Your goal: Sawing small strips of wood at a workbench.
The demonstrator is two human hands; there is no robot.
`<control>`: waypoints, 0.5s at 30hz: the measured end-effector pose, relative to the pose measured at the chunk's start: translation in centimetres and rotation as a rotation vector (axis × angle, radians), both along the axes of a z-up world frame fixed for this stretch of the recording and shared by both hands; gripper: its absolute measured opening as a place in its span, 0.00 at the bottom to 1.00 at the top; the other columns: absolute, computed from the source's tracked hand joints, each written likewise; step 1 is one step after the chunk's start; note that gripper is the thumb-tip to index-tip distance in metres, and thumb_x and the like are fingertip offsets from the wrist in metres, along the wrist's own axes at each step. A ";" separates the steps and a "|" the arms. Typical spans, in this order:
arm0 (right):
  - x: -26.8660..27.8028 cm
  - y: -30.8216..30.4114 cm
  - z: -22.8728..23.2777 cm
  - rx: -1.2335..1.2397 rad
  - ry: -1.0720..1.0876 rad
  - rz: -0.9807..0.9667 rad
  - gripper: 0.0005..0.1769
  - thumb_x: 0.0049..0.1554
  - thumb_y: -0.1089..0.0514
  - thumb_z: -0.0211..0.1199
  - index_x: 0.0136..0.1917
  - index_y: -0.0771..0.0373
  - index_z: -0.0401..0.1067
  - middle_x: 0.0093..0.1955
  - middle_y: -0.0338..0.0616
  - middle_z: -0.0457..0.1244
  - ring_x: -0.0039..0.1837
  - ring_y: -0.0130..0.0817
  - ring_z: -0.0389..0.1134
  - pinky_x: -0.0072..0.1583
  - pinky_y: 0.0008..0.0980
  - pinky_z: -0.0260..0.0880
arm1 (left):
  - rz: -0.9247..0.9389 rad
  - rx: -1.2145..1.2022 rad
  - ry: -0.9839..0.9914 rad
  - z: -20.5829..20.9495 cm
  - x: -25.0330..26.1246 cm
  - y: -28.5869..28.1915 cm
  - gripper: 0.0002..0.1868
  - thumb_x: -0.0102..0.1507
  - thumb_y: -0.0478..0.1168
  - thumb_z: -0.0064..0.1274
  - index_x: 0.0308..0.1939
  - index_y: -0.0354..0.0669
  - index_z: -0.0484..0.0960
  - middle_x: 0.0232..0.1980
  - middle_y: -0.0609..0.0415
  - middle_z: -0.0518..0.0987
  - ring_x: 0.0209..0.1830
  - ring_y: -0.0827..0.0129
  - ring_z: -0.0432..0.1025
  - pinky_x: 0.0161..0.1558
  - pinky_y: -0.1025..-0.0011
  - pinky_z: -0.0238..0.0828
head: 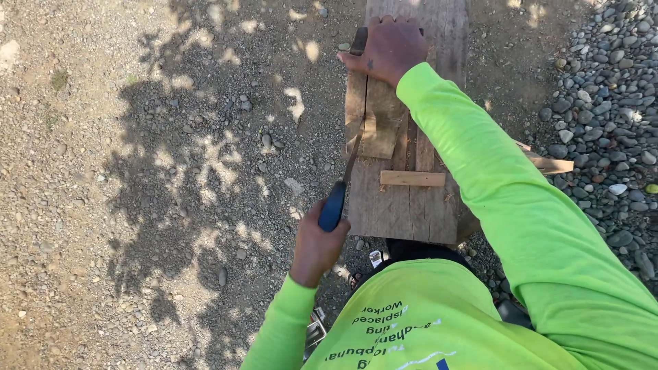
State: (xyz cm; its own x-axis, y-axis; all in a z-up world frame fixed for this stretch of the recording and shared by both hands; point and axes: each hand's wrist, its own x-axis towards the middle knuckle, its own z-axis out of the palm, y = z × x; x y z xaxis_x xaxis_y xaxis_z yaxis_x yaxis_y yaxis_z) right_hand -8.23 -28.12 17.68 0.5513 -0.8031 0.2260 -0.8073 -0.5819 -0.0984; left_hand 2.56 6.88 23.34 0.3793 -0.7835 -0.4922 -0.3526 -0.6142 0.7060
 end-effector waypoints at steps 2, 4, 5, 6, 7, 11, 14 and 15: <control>0.1 0.7 0.2 -0.015 0.003 0.028 0.53 0.56 0.15 0.57 0.52 0.72 0.74 0.45 0.60 0.69 0.45 0.56 0.71 0.52 0.53 0.67 | 0.036 -0.259 0.138 -8.7 0.6 -4.8 0.27 0.54 0.41 0.56 0.55 0.30 0.79 0.30 0.47 0.80 0.25 0.68 0.72 0.31 0.65 0.71; -0.1 0.5 0.9 0.027 -0.015 0.017 0.52 0.57 0.15 0.57 0.52 0.71 0.74 0.47 0.61 0.69 0.47 0.58 0.71 0.53 0.53 0.67 | 0.037 -0.372 0.118 -13.0 -0.2 -9.9 0.19 0.55 0.40 0.57 0.46 0.31 0.78 0.28 0.48 0.79 0.25 0.67 0.72 0.31 0.65 0.70; -0.1 0.8 1.0 0.067 -0.036 0.002 0.51 0.57 0.15 0.57 0.53 0.70 0.74 0.49 0.61 0.69 0.50 0.59 0.71 0.55 0.53 0.67 | 0.033 -0.488 0.094 -15.2 -0.4 -12.1 0.13 0.56 0.39 0.58 0.37 0.32 0.78 0.26 0.48 0.78 0.25 0.67 0.72 0.31 0.64 0.70; -0.2 0.3 0.6 0.049 -0.037 0.009 0.51 0.57 0.15 0.57 0.53 0.70 0.74 0.49 0.61 0.69 0.50 0.59 0.71 0.55 0.53 0.67 | 0.038 -0.506 0.092 -15.6 -0.6 -12.9 0.13 0.56 0.39 0.58 0.37 0.32 0.78 0.26 0.48 0.78 0.25 0.67 0.72 0.31 0.64 0.70; -0.4 -0.3 0.2 -0.010 -0.012 0.024 0.53 0.57 0.13 0.57 0.53 0.71 0.74 0.49 0.62 0.69 0.50 0.59 0.71 0.55 0.53 0.67 | 0.020 -0.577 0.070 -15.8 -0.8 -13.7 0.12 0.55 0.39 0.57 0.36 0.33 0.76 0.25 0.47 0.75 0.24 0.66 0.71 0.31 0.64 0.70; -0.2 0.9 1.3 0.144 0.024 -0.026 0.56 0.59 0.11 0.54 0.57 0.72 0.73 0.53 0.62 0.68 0.54 0.61 0.71 0.60 0.53 0.66 | -0.016 -0.557 0.095 -16.7 -0.1 -13.0 0.11 0.55 0.37 0.55 0.38 0.35 0.76 0.26 0.50 0.77 0.24 0.68 0.73 0.31 0.65 0.70; 0.0 0.4 1.2 0.041 0.011 0.008 0.62 0.52 0.08 0.57 0.62 0.73 0.70 0.54 0.65 0.68 0.57 0.62 0.69 0.58 0.56 0.64 | 0.048 -0.398 0.219 -14.1 -0.5 -12.4 0.15 0.53 0.36 0.54 0.44 0.38 0.76 0.27 0.53 0.77 0.23 0.70 0.73 0.28 0.66 0.70; -0.2 -0.6 -0.2 0.047 0.009 0.011 0.62 0.52 0.08 0.57 0.62 0.73 0.70 0.54 0.65 0.68 0.57 0.62 0.69 0.58 0.56 0.64 | 0.052 -0.393 0.216 -15.7 -0.7 -12.2 0.15 0.53 0.36 0.54 0.44 0.38 0.76 0.27 0.53 0.77 0.23 0.70 0.73 0.28 0.66 0.70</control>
